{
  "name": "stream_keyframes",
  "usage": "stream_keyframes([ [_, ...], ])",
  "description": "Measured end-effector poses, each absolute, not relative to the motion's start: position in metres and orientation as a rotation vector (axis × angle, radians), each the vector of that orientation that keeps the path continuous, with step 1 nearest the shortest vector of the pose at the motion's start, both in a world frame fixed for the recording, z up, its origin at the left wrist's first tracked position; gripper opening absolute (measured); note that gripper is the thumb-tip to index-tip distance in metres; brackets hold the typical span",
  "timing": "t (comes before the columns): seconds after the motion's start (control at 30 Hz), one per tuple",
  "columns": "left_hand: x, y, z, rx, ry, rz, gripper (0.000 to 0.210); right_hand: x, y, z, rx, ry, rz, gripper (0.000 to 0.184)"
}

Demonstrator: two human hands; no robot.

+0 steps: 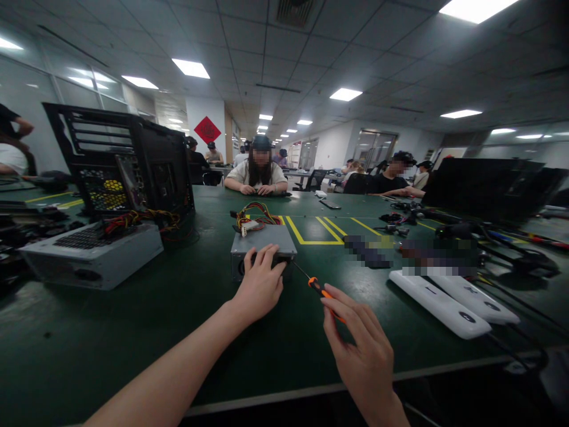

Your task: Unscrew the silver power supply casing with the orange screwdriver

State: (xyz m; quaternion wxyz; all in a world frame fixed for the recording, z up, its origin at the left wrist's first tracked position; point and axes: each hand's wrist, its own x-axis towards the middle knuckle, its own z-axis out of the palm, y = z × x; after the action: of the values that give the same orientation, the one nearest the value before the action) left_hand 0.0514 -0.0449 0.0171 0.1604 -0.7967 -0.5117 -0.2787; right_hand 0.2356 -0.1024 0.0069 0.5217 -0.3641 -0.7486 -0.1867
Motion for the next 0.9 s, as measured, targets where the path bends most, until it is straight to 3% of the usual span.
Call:
stream_keyframes([
  [0.33, 0.053, -0.045, 0.017, -2.262, -1.461, -0.774, 0.032, 0.231, -0.103, 0.0, -0.851, -1.872, -0.411, 0.025],
  [0.7, 0.054, -0.043, 0.015, -2.254, -1.471, -0.765, 0.034, 0.231, -0.115, 0.005, -0.838, -2.103, -0.055, 0.038],
  [0.9, 0.051, -0.041, 0.02, -2.266, -1.473, -0.851, 0.028, 0.232, -0.108, 0.0, -0.793, -1.948, 0.037, 0.026],
])
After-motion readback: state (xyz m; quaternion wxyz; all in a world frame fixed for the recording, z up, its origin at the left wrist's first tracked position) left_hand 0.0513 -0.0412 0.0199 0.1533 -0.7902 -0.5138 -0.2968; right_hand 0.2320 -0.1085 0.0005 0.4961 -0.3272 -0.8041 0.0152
